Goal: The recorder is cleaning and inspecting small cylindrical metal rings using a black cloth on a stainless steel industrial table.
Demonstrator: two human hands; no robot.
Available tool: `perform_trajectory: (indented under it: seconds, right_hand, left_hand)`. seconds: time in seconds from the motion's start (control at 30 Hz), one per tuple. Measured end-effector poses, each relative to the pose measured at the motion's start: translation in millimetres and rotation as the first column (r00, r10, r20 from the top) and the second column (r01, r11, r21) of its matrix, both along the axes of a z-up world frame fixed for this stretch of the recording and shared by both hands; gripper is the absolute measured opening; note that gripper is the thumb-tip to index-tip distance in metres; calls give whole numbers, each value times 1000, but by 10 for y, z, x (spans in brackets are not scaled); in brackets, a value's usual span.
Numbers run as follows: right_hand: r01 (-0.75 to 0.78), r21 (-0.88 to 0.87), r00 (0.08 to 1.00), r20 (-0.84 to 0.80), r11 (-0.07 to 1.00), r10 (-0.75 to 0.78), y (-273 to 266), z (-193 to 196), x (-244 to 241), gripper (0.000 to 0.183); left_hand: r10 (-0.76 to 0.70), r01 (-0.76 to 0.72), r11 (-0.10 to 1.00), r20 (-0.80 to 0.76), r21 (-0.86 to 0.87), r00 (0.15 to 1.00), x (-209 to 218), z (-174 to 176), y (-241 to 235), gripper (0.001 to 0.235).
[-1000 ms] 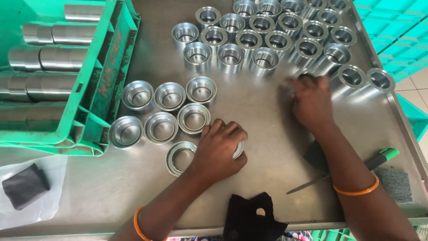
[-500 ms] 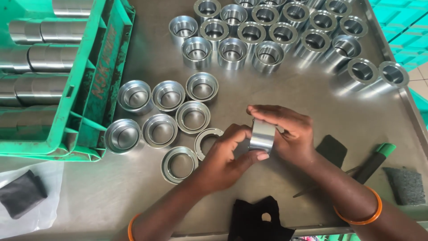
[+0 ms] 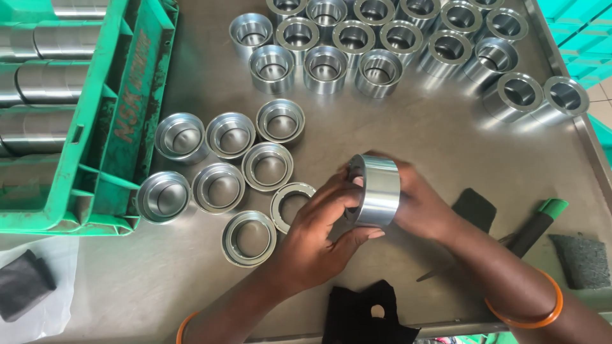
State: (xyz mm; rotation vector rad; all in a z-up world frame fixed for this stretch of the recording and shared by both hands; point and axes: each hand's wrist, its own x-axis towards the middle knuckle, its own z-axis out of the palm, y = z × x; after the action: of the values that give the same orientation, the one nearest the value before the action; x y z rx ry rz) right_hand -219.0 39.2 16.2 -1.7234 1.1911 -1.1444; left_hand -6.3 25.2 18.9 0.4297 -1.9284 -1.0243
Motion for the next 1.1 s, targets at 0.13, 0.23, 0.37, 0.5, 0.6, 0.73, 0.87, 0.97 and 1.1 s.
perform_trajectory:
  seconds: [0.13,0.23,0.37,0.5,0.6,0.73,0.87,0.97,1.1]
  right_hand:
    - [-187,72,982,51,980,184,25,-58,-48,21]
    - [117,-143,976,-167,983,-140,46,96,103,49]
    - [-40,34,999,6,999,40,-2,-95,17,40]
    - [71,-51,988,-134,996,-77,44,82,83,52]
    - [108,-360,949,-241,927,-204,17,15,86,50]
    - [-207,35,976,70,978,204,4,-87,9,40]
    - [107,-188,972,-186,976,-142,53,27,98,48]
    - [18,-153,992,-119,988,-36,12,-28,37,40]
    - [-164,-58,985,40,985,167,15,-10,-6,36]
  left_hand:
    - [-1,2,995,-8,103,1000,-21,-21,4,35]
    - [-76,62,957,36,284,996,12,53,1,35]
    - [28,-29,998,29,53,999,16,-56,13,38]
    - [-117,110,941,4,319,993,38,41,-18,30]
    - [-21,20,993,5,119,1000,12,-8,0,35]
    - [66,-66,998,-6,-14,998,-6,80,-11,35]
    - [-44,35,968,33,250,998,27,79,-22,35]
    - [-6,-2,990,61,139,998,27,-17,9,35]
    - [-35,28,997,84,77,996,47,-2,-33,35]
